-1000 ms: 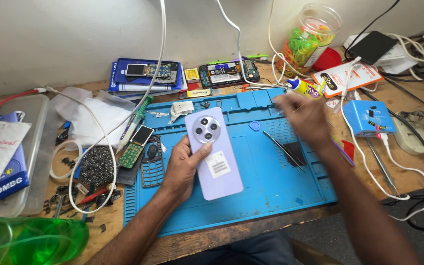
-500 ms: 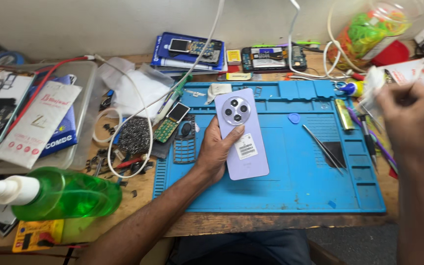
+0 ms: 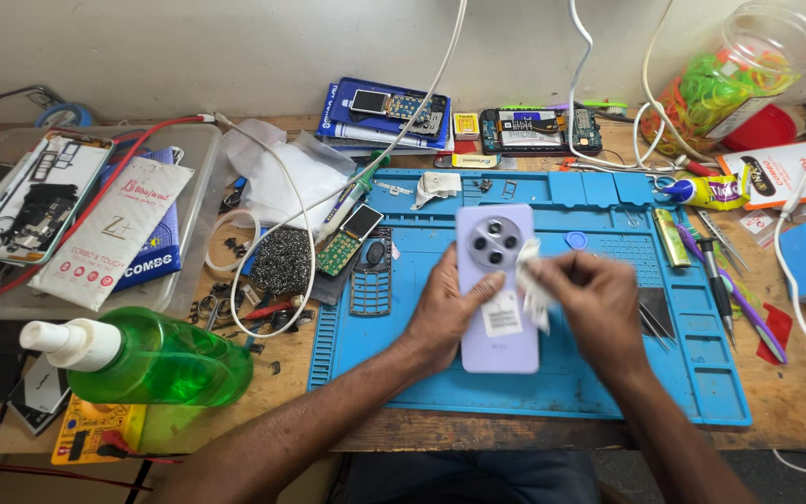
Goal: The person uses a screwdriver and adhesive to repair a mobile phone, applying glue to the edges and wiping the back of the device with a cloth.
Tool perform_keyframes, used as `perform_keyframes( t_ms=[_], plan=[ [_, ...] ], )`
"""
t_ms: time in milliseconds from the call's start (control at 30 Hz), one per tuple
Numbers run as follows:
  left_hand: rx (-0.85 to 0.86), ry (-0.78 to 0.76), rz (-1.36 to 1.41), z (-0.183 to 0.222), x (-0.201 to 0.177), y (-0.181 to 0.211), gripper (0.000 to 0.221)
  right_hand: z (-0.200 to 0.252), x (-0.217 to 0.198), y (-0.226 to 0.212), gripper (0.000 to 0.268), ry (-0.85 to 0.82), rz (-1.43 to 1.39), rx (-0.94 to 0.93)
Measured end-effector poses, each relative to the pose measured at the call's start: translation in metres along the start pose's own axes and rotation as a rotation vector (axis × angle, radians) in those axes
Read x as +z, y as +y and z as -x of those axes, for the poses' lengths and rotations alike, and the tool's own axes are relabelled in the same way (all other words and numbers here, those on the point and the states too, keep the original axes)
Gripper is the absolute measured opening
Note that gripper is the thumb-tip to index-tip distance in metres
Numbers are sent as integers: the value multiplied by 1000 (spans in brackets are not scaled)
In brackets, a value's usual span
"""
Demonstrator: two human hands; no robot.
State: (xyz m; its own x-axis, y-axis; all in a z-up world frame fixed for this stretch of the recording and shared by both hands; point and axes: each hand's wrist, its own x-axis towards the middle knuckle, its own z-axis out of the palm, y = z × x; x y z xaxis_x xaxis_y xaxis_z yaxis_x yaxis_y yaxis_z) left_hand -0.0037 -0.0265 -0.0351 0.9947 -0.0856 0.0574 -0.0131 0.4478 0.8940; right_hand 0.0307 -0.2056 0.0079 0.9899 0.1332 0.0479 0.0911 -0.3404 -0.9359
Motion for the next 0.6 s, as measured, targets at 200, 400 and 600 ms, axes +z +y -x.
perform_keyframes(
  t_ms=[200, 400, 600],
  plan=[
    [18, -10, 14, -3, -4, 8, 39, -44, 6, -9, 20, -30, -198, -143],
    [131, 106, 46, -16, -18, 9, 35, -6, -40, 6, 26, 10, 448, -207],
    [38, 98, 61, -13, -15, 8, 35, 19, -53, 3, 25, 187, 546, -315]
  ],
)
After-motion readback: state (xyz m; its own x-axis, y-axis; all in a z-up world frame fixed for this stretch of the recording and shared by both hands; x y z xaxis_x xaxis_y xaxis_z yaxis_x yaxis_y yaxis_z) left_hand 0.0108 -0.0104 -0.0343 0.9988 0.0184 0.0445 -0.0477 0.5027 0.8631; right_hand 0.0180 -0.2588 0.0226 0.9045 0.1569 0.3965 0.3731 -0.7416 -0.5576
